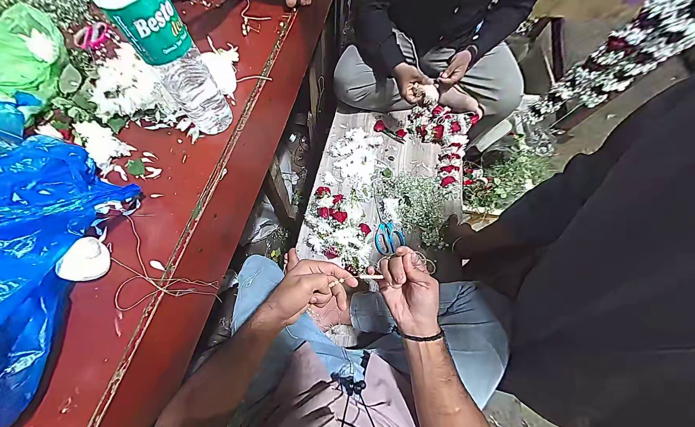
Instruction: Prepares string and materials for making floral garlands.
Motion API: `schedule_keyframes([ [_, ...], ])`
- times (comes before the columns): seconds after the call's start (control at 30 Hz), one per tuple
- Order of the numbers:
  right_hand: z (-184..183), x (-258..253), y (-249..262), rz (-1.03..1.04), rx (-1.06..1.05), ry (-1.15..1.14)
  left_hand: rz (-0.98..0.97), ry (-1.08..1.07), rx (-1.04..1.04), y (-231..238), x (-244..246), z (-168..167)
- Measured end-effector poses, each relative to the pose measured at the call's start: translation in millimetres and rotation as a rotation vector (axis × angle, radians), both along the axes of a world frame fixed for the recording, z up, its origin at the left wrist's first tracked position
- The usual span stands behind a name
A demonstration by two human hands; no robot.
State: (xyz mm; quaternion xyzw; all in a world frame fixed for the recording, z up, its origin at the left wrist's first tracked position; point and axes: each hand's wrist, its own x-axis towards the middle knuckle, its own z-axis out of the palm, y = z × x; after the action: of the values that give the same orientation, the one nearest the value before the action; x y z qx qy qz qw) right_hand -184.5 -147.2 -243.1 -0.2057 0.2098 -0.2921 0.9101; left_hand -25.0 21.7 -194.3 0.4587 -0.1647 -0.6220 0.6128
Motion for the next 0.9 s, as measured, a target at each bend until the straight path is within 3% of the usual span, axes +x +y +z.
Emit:
schedule_keyframes([
  [0.23,-3,-1,-3,-0.016,0.0,0.02,-0.057,-0.055,-0.015,0,0,-2],
  [0.43,-9,-3,-5,-0.051,0.028,0.021,-0.162,-0.534,0.15,1,-2,-3],
  [0.6,-25,-4,-4,0.009,0.022,0.361,-0.161,-0.699,0.196,-2,-12,3],
  [0.67,-34,-7,-3,0.209,-0.213,0.632,-0.134,-0.641,0.113,-4,-15,9],
  [0.73,-42,-11,-2,0.454,-0.708,0.962,-0.129,-0.581,0.059,-7,-14,13],
  [0.8,-36,-8,2,0.517,-1.111,1.171,-0.135,-0.548,0.042,-11,-12,12],
  [0.87,-18,0,7,0.477,-1.215,0.93,-0.132,-0.527,0.007,-15,-10,10],
  [0.9,-8,5,8,0.5,-1.13,0.689,-0.114,-0.519,-0.016,-16,-10,9],
])
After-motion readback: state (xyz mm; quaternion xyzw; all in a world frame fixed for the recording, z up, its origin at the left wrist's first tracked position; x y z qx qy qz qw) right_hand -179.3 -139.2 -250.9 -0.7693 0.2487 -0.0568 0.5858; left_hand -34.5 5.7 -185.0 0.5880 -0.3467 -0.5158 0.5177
